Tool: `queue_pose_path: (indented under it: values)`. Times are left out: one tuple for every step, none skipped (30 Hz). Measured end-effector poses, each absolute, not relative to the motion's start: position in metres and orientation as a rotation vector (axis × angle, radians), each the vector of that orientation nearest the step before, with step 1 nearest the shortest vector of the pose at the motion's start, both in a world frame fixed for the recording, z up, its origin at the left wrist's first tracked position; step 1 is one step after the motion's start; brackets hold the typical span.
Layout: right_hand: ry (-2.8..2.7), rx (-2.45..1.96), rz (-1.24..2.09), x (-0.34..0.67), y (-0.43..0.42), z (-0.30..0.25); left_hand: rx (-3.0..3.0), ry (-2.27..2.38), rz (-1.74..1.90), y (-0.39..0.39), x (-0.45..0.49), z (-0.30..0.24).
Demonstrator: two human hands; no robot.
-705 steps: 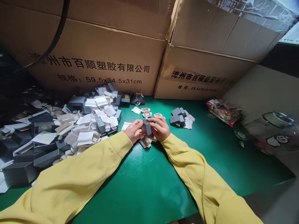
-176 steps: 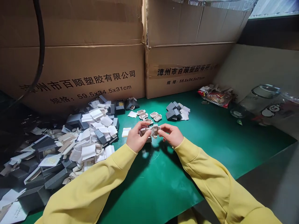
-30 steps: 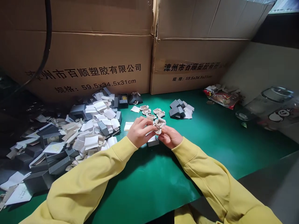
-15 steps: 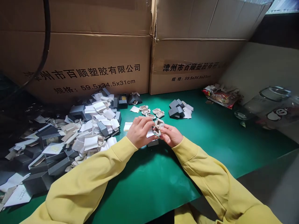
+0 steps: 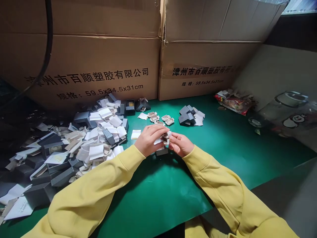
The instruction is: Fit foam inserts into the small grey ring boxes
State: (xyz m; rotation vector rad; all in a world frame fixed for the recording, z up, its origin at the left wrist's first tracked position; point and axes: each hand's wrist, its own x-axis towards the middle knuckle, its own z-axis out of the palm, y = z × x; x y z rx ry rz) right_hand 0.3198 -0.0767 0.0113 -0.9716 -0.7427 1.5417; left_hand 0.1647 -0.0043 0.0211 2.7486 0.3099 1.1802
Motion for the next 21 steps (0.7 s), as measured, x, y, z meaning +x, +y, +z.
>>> queue_pose_path:
  values:
    - [-0.738,-0.971,1.548,0.320,-0.077,0.012,2.750,0.322,1.185,-0.004,0.165,0.021]
    - [-0.728,-0.969,1.554,0.319,-0.077,0.012,2.753,0.333,1.190,-0.005,0.165,0.020]
    - [-0.712,-0.967,1.558,0.319,-0.077,0.013,2.758,0.340,1.192,-0.005,0.165,0.019]
    - [-0.693,-0.963,1.561,0.319,-0.078,0.013,2.764,0.345,1.194,-0.005,0.165,0.018]
    - [-0.674,-0.961,1.562,0.319,-0.078,0.014,2.771,0.346,1.193,-0.005,0.165,0.018]
    - [-0.659,-0.960,1.562,0.318,-0.078,0.014,2.778,0.347,1.191,-0.005,0.165,0.017]
    - [-0.651,-0.958,1.559,0.318,-0.078,0.013,2.785,0.349,1.187,-0.005,0.165,0.017]
    - [-0.650,-0.955,1.554,0.319,-0.078,0.013,2.791,0.353,1.186,-0.005,0.165,0.016]
    - [-0.656,-0.950,1.550,0.319,-0.078,0.012,2.794,0.358,1.189,-0.005,0.165,0.016]
    - [-0.665,-0.943,1.545,0.319,-0.077,0.011,2.797,0.365,1.193,-0.005,0.165,0.017]
    - [-0.677,-0.936,1.544,0.320,-0.077,0.009,2.797,0.371,1.199,-0.005,0.165,0.017]
    - [-0.689,-0.930,1.546,0.321,-0.077,0.008,2.796,0.377,1.205,-0.005,0.165,0.017]
    - [-0.702,-0.922,1.550,0.321,-0.076,0.007,2.795,0.379,1.209,-0.005,0.165,0.017]
    - [-0.714,-0.912,1.551,0.322,-0.076,0.005,2.794,0.379,1.209,-0.005,0.165,0.017]
    - [-0.724,-0.900,1.547,0.322,-0.075,0.004,2.792,0.377,1.207,-0.005,0.165,0.017]
    - [-0.734,-0.888,1.535,0.322,-0.075,0.003,2.788,0.371,1.208,-0.005,0.165,0.017]
    - [-0.743,-0.881,1.519,0.323,-0.074,0.002,2.781,0.365,1.210,-0.005,0.165,0.016]
    - [-0.750,-0.879,1.501,0.323,-0.074,0.001,2.770,0.357,1.213,-0.005,0.165,0.015]
    - [-0.758,-0.885,1.485,0.323,-0.074,0.001,2.754,0.349,1.216,-0.005,0.165,0.015]
    - [-0.763,-0.894,1.475,0.323,-0.073,0.000,2.733,0.341,1.219,-0.006,0.166,0.015]
    - [-0.765,-0.904,1.473,0.323,-0.074,0.000,2.709,0.330,1.215,-0.006,0.166,0.015]
